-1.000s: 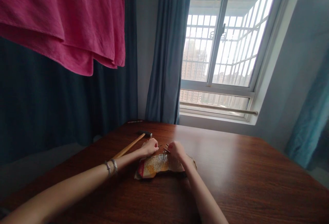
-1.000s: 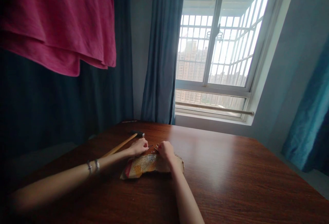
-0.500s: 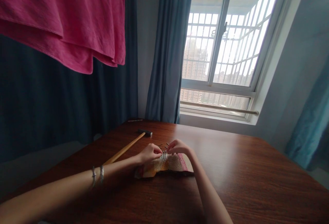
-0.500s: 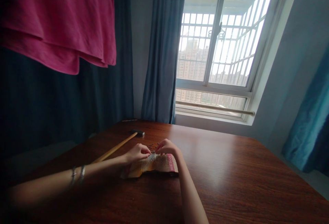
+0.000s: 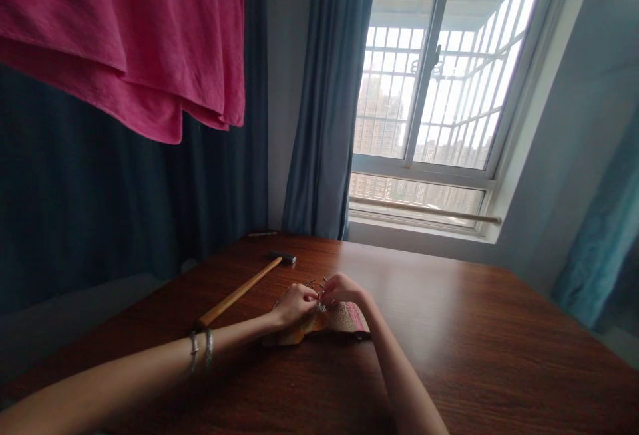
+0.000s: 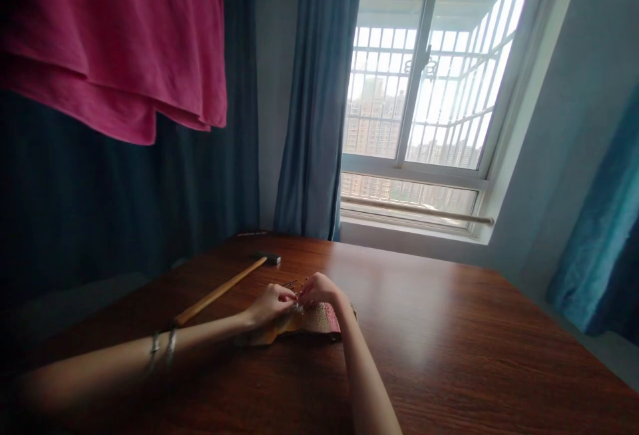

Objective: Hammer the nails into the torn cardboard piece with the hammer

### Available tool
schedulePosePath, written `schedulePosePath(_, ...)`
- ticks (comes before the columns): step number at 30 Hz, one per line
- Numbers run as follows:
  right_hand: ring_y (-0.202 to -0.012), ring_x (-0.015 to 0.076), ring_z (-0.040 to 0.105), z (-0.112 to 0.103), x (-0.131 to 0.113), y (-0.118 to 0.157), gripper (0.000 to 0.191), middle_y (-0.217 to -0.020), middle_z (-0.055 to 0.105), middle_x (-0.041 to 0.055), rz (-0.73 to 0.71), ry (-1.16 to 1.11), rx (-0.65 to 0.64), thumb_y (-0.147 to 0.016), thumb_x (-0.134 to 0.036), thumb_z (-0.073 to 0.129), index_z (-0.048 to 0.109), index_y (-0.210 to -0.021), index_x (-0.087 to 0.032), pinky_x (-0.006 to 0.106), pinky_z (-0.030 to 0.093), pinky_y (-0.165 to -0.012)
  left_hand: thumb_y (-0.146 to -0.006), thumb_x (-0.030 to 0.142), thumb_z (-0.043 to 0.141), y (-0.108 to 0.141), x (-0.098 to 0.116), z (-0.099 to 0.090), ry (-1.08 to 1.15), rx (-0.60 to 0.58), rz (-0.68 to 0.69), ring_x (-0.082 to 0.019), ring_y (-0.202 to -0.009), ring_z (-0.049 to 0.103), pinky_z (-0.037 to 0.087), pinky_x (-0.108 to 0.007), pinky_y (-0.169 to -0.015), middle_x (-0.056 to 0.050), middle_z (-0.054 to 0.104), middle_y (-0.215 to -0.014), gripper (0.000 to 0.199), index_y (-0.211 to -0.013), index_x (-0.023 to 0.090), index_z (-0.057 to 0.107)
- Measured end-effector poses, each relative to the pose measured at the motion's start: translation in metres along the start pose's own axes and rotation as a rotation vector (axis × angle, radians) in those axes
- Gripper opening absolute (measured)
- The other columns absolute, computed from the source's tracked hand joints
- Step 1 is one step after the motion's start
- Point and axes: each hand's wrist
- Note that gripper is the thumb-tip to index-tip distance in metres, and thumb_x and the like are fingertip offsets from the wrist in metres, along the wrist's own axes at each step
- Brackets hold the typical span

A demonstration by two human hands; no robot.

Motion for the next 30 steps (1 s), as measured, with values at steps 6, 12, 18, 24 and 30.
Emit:
schedulePosePath(6,-0.054,0.011,0.058,-0.001,-0.003,0.005,0.017,-0.063,0.066,0.0017,-0.015,-0.062,0.002,-0.057,-0.021,0.067,0.068,-0.071,-0.012,0.022,0.047,-0.052,-0.076,0.047,0.045,0.007,0.008,0.0,0.009,0.035,-0.036,-0.017,-0.064,0.054,0.033,-0.023,-0.055,-0.002,0.061,-0.06,0.041,-0.064,0.014,0.066)
schedulePosePath(12,-0.065,0.013,0.062,-0.006,-0.012,0.009,0.023,-0.079,0.068,0.0048,-0.012,-0.031,0.104,-0.065,-0.028,0.065,0.066,-0.082,-0.013,0.023,0.05,-0.055,-0.078,0.05,0.043,-0.004,0.007,0.0,0.136,-0.025,-0.048,-0.015,-0.053,0.053,0.034,-0.023,-0.05,-0.002,0.058,-0.056,0.043,-0.068,0.013,0.063)
schedulePosePath(18,-0.069,0.0146,0.06,-0.005,-0.005,0.003,0.01,-0.073,0.068,0.006,0.106,0.231,0.396,-0.066,-0.019,0.062,0.068,-0.073,-0.014,0.022,0.043,-0.057,-0.065,0.026,0.054,-0.032,-0.014,-0.022,-0.179,0.022,-0.174,-0.017,-0.064,0.058,0.037,-0.023,-0.056,-0.005,0.064,-0.067,0.015,-0.067,0.014,0.064)
schedulePosePath(24,-0.066,0.0175,0.061,-0.001,0.009,0.002,0.008,-0.07,0.069,0.0084,0.201,0.433,0.467,-0.06,-0.017,0.067,0.07,-0.067,-0.018,0.025,0.04,-0.059,-0.056,0.022,0.058,-0.042,-0.035,-0.03,-0.209,-0.105,-0.251,-0.016,-0.061,0.057,0.038,-0.023,-0.055,-0.005,0.065,-0.066,0.014,-0.065,0.015,0.066)
schedulePosePath(30,-0.067,0.0161,0.061,0.009,0.003,-0.01,0.011,-0.077,0.071,0.0096,0.181,0.486,0.462,-0.066,-0.019,0.063,0.072,-0.074,-0.017,0.022,0.04,-0.058,-0.057,0.019,0.057,-0.059,-0.043,-0.009,-0.224,-0.034,-0.209,-0.016,-0.066,0.058,0.039,-0.023,-0.059,-0.006,0.066,-0.07,0.016,-0.069,0.014,0.067)
Point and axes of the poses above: each hand's wrist, its own y-axis away from the middle knuckle, its own z-axis out of the palm, x = y × z
